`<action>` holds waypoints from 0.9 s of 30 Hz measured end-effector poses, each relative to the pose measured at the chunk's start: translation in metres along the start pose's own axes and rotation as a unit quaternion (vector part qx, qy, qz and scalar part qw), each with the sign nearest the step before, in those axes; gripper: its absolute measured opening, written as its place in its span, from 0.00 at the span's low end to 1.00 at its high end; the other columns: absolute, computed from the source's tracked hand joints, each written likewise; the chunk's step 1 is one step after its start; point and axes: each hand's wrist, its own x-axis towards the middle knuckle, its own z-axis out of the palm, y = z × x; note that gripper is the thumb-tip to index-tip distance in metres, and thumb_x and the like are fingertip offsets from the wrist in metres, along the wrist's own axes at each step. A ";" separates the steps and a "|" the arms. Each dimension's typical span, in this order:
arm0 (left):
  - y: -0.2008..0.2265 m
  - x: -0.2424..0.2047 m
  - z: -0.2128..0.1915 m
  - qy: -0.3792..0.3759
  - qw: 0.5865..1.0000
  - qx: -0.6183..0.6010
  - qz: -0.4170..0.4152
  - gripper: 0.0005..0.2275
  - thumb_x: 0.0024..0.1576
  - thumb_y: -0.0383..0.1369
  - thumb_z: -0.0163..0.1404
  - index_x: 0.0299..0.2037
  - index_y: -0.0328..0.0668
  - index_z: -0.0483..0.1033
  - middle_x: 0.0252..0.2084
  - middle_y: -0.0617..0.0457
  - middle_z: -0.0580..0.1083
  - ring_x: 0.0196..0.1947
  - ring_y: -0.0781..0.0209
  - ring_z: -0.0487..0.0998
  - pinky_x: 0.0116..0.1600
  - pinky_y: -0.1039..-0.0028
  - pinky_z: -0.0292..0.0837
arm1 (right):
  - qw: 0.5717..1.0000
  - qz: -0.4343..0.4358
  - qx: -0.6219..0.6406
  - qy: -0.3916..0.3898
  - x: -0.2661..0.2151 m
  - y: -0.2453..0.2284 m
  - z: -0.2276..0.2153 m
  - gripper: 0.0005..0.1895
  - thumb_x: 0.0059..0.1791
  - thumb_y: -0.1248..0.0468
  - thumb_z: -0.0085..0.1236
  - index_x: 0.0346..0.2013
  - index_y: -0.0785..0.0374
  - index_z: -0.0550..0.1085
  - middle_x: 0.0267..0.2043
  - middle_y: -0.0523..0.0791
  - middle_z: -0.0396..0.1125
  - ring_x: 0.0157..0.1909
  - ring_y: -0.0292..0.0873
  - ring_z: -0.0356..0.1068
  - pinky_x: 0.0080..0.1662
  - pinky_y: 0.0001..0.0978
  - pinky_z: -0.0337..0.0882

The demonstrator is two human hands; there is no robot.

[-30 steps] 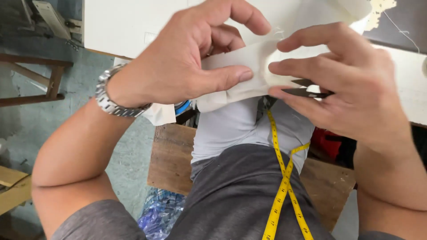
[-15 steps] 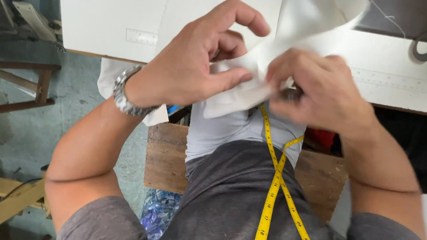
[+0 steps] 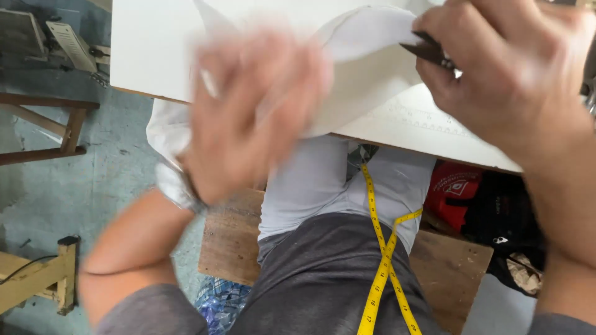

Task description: A person uses thread nippers to trim the edges of a white fabric component on a sewing machine table.

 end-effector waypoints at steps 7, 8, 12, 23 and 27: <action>0.089 -0.001 0.064 0.030 0.243 -0.873 -0.422 0.34 0.80 0.54 0.59 0.85 0.32 0.74 0.85 0.22 0.77 0.70 0.32 0.91 0.71 0.53 0.96 | 0.977 0.045 0.098 0.185 -0.053 -0.059 0.011 0.06 0.74 0.68 0.80 0.58 0.71 0.95 0.51 0.60 0.82 0.41 0.57 0.80 0.38 0.53 0.73; 0.089 0.000 0.070 0.034 0.244 -0.873 -0.421 0.34 0.80 0.54 0.59 0.85 0.32 0.74 0.85 0.22 0.77 0.70 0.32 0.91 0.71 0.53 0.96 | 0.977 0.041 0.099 0.185 -0.065 -0.068 0.018 0.06 0.74 0.68 0.80 0.58 0.71 0.95 0.51 0.60 0.82 0.41 0.57 0.80 0.38 0.53 0.73; 0.109 0.008 0.095 0.158 0.167 -0.880 -0.417 0.16 0.83 0.34 0.67 0.76 0.34 0.84 0.72 0.36 0.87 0.70 0.37 0.90 0.69 0.57 0.96 | 0.951 0.137 0.143 0.240 -0.106 -0.090 0.038 0.17 0.60 0.89 0.77 0.59 0.71 0.86 0.50 0.62 0.78 0.42 0.57 0.76 0.39 0.52 0.76; 0.118 0.017 0.103 0.227 0.310 -0.806 -0.451 0.11 0.69 0.32 0.79 0.56 0.38 0.93 0.56 0.54 0.91 0.59 0.59 0.91 0.67 0.67 0.91 | 0.924 0.195 0.244 0.219 -0.111 -0.109 0.045 0.12 0.69 0.87 0.86 0.58 0.76 0.88 0.60 0.67 0.74 0.50 0.64 0.74 0.45 0.57 0.73; 0.114 0.014 0.093 0.196 0.431 -0.727 -0.497 0.20 0.65 0.34 0.80 0.65 0.40 0.90 0.66 0.45 0.90 0.70 0.50 0.91 0.80 0.58 0.92 | 0.878 0.231 0.351 0.232 -0.098 -0.111 0.024 0.35 0.75 0.50 0.64 0.73 0.89 0.80 0.70 0.74 0.69 0.46 0.58 0.69 0.46 0.49 0.71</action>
